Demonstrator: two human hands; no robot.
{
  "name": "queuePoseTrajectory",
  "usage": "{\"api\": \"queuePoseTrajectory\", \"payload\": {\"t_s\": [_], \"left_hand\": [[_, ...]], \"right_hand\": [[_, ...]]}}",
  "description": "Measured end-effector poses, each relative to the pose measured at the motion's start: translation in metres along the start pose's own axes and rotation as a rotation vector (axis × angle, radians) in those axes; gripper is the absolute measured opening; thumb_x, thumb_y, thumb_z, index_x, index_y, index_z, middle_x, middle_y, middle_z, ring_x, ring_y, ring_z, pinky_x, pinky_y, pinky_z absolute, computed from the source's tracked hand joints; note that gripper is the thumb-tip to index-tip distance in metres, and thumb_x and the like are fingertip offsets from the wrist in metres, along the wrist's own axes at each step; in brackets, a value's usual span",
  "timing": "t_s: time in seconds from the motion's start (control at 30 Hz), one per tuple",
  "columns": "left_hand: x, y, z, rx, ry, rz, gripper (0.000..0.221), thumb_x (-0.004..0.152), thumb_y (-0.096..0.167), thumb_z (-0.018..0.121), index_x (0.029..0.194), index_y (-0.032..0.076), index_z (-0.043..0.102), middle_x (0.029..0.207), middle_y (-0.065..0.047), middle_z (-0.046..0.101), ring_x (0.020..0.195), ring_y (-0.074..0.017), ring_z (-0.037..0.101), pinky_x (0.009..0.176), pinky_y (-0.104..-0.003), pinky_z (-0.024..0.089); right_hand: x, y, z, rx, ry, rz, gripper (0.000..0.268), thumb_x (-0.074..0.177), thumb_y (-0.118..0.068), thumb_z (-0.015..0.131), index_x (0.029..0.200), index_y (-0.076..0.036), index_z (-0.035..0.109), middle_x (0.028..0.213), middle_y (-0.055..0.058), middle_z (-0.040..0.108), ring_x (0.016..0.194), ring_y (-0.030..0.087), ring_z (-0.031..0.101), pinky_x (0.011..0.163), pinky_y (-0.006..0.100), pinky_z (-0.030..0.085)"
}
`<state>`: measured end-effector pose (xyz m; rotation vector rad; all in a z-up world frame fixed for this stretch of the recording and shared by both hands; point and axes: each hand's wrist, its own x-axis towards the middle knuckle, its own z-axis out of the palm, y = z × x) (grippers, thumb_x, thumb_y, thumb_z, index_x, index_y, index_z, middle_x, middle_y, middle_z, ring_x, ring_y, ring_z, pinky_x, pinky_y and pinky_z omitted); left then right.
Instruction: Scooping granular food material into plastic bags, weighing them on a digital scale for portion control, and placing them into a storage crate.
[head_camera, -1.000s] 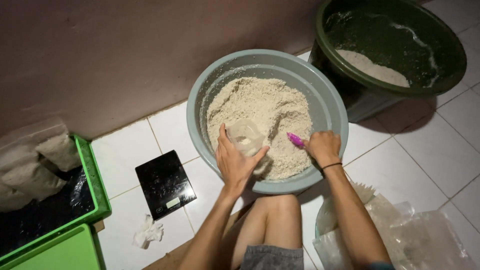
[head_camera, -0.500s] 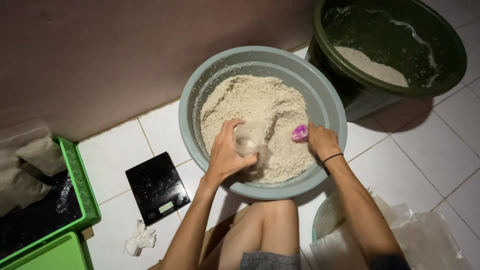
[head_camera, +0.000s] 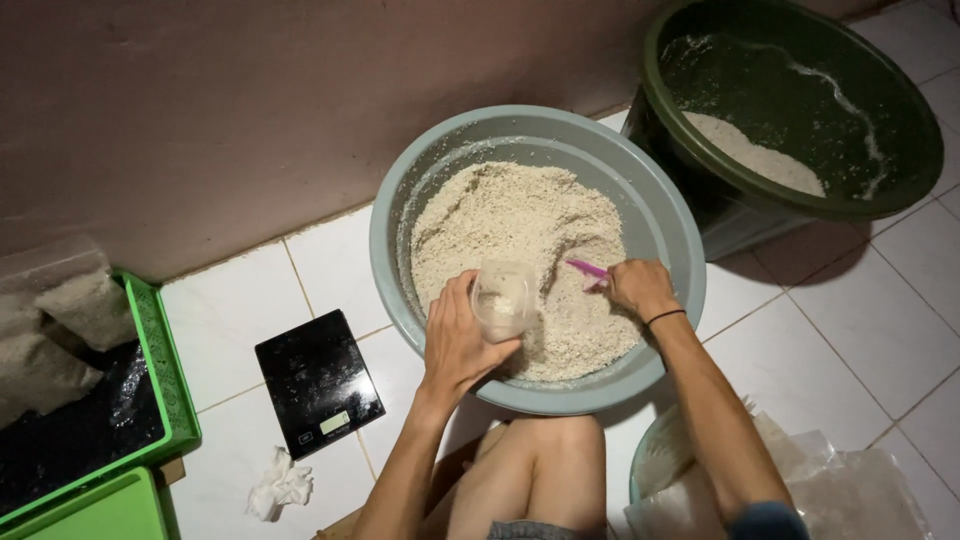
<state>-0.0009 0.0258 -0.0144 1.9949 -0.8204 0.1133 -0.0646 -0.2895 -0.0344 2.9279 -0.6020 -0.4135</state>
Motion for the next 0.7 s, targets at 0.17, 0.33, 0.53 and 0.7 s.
{"api": "queuePoseTrajectory", "payload": {"t_s": [0.17, 0.33, 0.53, 0.7], "left_hand": [[0.003, 0.001, 0.001, 0.006, 0.025, -0.033, 0.105, 0.050, 0.027, 0.090, 0.138, 0.004, 0.036, 0.119, -0.015, 0.053, 0.111, -0.0350, 0.056, 0.093, -0.044, 0.046], [0.009, 0.017, -0.015, -0.108, -0.057, -0.083, 0.112, 0.054, 0.023, 0.089, 0.146, 0.002, 0.028, 0.122, -0.023, 0.058, 0.115, -0.0425, 0.058, 0.099, -0.052, 0.046], [0.014, 0.017, -0.016, -0.122, -0.102, -0.091, 0.103, 0.057, 0.029, 0.086, 0.144, 0.006, 0.035, 0.124, -0.020, 0.060, 0.117, -0.0412, 0.059, 0.099, -0.055, 0.047], [0.017, 0.026, -0.024, -0.080, -0.224, -0.156, 0.112, 0.057, 0.037, 0.080, 0.150, 0.012, 0.024, 0.130, -0.017, 0.054, 0.123, -0.0382, 0.054, 0.101, -0.057, 0.047]], "right_hand": [[0.011, 0.031, 0.015, 0.189, -0.065, 0.032, 0.033, 0.087, -0.034, 0.050, 0.080, -0.017, 0.076, 0.084, 0.014, 0.075, 0.087, 0.036, 0.071, 0.076, 0.045, 0.054], [-0.022, 0.013, -0.013, 0.098, -0.051, -0.003, 0.037, 0.086, -0.041, 0.052, 0.076, -0.018, 0.080, 0.076, 0.015, 0.075, 0.081, 0.036, 0.073, 0.070, 0.042, 0.056], [-0.056, 0.007, -0.047, 0.157, -0.017, 0.006, 0.047, 0.087, -0.048, 0.050, 0.080, -0.012, 0.079, 0.082, 0.025, 0.072, 0.089, 0.045, 0.069, 0.077, 0.050, 0.054], [-0.070, 0.016, -0.054, 0.384, 0.012, 0.098, 0.039, 0.088, -0.051, 0.051, 0.088, -0.027, 0.081, 0.085, 0.020, 0.075, 0.093, 0.045, 0.067, 0.083, 0.049, 0.054]]}}
